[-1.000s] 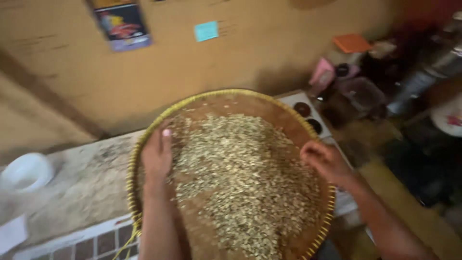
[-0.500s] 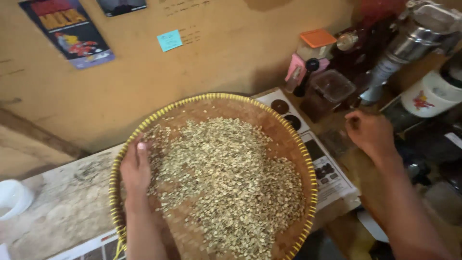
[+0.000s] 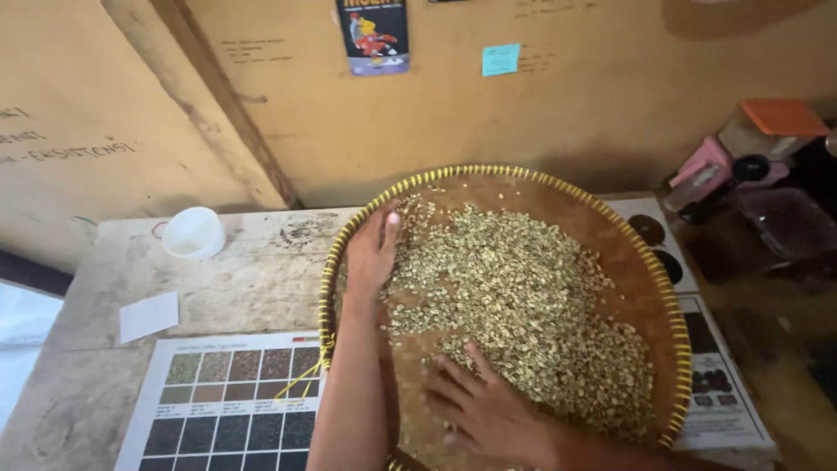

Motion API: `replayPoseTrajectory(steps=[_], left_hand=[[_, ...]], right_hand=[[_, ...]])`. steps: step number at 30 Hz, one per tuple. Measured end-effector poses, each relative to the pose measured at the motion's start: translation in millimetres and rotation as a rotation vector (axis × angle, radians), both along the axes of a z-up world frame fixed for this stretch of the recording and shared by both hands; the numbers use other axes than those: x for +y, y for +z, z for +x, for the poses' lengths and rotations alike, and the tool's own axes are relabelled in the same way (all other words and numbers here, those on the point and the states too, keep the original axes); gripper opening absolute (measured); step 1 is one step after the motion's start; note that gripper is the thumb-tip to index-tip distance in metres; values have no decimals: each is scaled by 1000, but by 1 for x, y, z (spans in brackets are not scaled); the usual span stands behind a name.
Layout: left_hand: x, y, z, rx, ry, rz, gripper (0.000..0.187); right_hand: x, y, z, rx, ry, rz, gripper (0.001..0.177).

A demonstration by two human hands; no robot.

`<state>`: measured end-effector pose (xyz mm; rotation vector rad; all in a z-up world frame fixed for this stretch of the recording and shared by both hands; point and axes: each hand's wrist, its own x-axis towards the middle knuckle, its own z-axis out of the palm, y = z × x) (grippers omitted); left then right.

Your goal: Sorting green coffee beans by hand in a bamboo tray to remove defects

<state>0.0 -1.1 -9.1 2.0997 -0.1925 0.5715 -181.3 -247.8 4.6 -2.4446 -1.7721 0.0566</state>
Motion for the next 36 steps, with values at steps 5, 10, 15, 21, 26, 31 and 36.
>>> replayPoseTrajectory(steps=[5, 10, 15, 21, 26, 31, 36], left_hand=[[0, 11, -4, 21, 12, 1, 56], [12, 12, -4, 115, 110, -72, 44], [22, 33, -13, 54, 183, -115, 38], [26, 27, -13, -2, 167, -112, 38], [21, 22, -9, -31, 155, -32, 35], [14, 20, -6, -17, 136, -17, 33], [4, 24, -7, -53, 85, 20, 32]], right_hand=[[17, 43, 62, 25, -352, -121, 60], [45, 67, 57, -127, -510, 77, 41], [98, -7, 37, 12, -202, 137, 58], [145, 11, 111, -80, -408, -79, 59], [92, -3, 196, 276, -574, 114, 73], [18, 48, 180, 212, -654, -103, 65], [-46, 18, 134, 106, -655, -197, 50]])
